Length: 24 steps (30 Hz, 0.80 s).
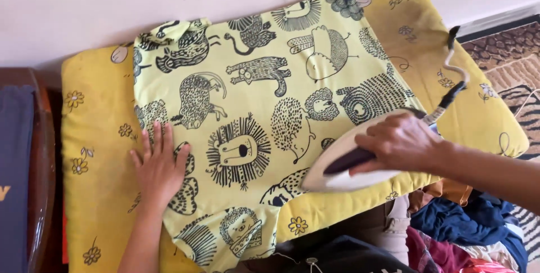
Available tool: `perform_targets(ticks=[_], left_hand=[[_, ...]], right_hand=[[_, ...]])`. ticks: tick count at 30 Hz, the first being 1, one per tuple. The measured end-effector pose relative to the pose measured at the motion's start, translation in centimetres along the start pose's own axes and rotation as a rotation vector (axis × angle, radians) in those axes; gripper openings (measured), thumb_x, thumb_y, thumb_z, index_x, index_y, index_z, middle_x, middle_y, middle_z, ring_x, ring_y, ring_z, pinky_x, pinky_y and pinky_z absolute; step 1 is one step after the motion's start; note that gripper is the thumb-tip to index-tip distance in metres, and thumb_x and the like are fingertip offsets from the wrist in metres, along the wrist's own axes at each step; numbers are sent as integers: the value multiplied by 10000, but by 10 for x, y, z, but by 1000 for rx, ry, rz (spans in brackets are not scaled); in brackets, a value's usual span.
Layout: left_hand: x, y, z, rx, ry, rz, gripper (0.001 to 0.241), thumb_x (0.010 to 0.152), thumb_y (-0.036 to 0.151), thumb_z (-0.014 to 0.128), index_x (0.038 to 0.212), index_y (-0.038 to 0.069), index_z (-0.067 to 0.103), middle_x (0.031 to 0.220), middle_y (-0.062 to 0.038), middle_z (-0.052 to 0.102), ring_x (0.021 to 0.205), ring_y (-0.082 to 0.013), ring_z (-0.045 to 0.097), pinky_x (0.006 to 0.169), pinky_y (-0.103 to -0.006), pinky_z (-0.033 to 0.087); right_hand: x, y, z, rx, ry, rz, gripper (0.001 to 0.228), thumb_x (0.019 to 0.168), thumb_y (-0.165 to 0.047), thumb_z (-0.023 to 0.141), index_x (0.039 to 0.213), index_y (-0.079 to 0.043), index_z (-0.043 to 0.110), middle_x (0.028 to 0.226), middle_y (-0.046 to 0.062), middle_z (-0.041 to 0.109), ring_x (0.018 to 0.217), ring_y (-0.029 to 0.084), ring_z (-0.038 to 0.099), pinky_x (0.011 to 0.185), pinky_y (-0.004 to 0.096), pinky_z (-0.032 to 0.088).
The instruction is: The person irons a light green t-shirt with an animal print on a yellow ironing board. They smooth the fabric, iron the front and back, fold the sleeves, and then fold the shirt into a neat rectangle before placing it on a nearby chair.
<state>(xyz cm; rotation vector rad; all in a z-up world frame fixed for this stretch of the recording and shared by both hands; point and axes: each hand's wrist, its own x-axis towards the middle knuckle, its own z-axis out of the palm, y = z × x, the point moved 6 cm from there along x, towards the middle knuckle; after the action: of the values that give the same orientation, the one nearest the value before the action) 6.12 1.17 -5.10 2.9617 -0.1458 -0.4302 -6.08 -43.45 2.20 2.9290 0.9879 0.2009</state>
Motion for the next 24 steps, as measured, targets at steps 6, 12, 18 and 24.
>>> perform_targets(ticks=[6,12,18,24], left_hand=[[3,1,0,-19,27,2,801,1017,687,88,1654,200,86,1731,-73,-25,1572,-332,-60,1209,-637,-15],[17,-9,11,47,73,-9,841,903,727,6,1617,286,-31,1707,20,-80,1555,-277,-65,1204,-597,-10],[18,-8,10,20,53,-32,810,918,694,89,1622,301,9,1713,34,-33,1567,-261,-58,1199,-600,-3],[20,-15,16,17,44,-57,825,902,725,34,1615,311,9,1714,66,-72,1572,-255,-84,1204,-609,-26]], right_hand=[[81,142,6,-337,-48,370,652,776,-901,449,924,-306,671,760,-55,717,678,183,722,708,331,597],[173,293,25,-261,-126,628,879,902,-960,407,841,-120,660,635,4,587,534,190,580,490,335,494],[112,246,20,-229,-449,462,799,800,-940,376,998,-231,686,694,-1,599,633,165,586,510,282,465],[-47,119,18,-196,-548,115,743,767,-982,429,982,-314,675,708,-56,708,631,226,674,638,437,553]])
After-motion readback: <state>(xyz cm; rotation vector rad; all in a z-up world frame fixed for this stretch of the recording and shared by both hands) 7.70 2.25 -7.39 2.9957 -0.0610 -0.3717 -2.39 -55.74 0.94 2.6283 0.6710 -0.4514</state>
